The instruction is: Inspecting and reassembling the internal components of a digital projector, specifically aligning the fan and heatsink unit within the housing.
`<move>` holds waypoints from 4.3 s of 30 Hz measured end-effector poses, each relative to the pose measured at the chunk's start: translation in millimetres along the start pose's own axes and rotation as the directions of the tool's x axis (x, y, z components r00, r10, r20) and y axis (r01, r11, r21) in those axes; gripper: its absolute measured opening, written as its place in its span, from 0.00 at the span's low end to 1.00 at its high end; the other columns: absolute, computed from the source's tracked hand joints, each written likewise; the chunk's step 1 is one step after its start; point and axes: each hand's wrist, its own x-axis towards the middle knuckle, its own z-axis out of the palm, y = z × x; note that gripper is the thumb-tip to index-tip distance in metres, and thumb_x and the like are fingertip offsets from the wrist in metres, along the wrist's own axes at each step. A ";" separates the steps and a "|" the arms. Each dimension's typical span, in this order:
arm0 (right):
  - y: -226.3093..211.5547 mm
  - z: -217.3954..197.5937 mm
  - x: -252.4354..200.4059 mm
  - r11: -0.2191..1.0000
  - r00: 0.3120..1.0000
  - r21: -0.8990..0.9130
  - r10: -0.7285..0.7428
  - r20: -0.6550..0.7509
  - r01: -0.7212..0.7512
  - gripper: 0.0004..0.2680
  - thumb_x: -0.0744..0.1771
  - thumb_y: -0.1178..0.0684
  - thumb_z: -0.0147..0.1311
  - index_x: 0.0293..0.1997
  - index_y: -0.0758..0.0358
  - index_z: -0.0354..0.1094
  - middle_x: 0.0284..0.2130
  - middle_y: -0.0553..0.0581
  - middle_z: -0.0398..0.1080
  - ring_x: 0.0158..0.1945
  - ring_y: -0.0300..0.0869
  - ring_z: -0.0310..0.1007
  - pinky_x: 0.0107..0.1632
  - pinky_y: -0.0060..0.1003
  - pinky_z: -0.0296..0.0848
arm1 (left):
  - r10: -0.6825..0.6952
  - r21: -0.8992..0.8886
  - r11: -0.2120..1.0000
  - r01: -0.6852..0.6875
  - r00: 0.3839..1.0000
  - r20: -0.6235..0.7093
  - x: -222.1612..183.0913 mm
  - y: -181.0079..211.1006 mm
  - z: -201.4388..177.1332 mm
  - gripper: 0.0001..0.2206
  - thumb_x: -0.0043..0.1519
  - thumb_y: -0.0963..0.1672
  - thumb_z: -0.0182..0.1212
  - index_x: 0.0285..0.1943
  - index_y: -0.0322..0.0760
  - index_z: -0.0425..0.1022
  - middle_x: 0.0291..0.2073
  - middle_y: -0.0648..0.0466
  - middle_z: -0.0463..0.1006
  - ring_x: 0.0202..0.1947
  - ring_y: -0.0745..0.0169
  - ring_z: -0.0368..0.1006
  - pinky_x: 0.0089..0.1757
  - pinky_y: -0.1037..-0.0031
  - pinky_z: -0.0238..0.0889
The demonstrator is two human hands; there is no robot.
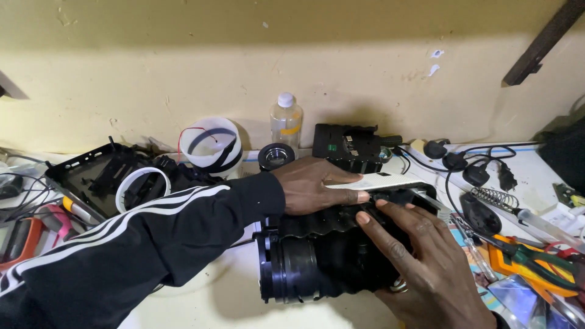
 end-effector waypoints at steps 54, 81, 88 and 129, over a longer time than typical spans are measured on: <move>16.2 -29.6 12.7 0.945 0.957 0.209 0.211 0.198 -0.252 0.46 0.42 0.57 0.67 0.71 0.51 0.61 0.60 0.54 0.70 0.61 0.46 0.69 0.61 0.47 0.57 | -0.161 -0.667 0.740 -0.084 0.941 -0.298 -60.1 -60.1 35.7 0.30 0.58 0.60 0.50 0.65 0.47 0.75 0.62 0.47 0.80 0.58 0.56 0.79 0.60 0.58 0.65; 70.4 -2.5 59.0 0.860 0.785 0.331 0.121 0.608 -0.388 0.50 0.46 0.41 0.79 0.77 0.43 0.52 0.52 0.55 0.77 0.50 0.47 0.74 0.50 0.41 0.67 | 0.288 0.565 0.825 0.023 0.842 -0.455 -75.5 33.3 50.3 0.57 0.49 0.71 0.61 0.80 0.38 0.49 0.68 0.32 0.61 0.67 0.32 0.56 0.62 0.46 0.43; 75.0 -5.3 57.0 0.831 0.797 0.403 0.076 0.599 -0.382 0.47 0.48 0.43 0.82 0.74 0.53 0.55 0.67 0.58 0.66 0.67 0.48 0.65 0.65 0.44 0.59 | 0.016 0.665 0.744 0.068 0.993 -0.120 -32.4 49.5 36.0 0.61 0.49 0.65 0.72 0.82 0.31 0.40 0.56 0.25 0.67 0.53 0.20 0.67 0.45 0.44 0.65; 79.5 -8.0 -46.3 0.076 0.539 0.697 0.696 0.475 -0.713 0.22 0.62 0.52 0.54 0.65 0.62 0.70 0.66 0.59 0.73 0.68 0.46 0.71 0.59 0.44 0.73 | -0.002 0.606 0.789 0.101 0.987 -0.162 -34.9 29.4 34.0 0.58 0.44 0.68 0.70 0.77 0.33 0.56 0.60 0.45 0.72 0.59 0.42 0.68 0.42 0.45 0.72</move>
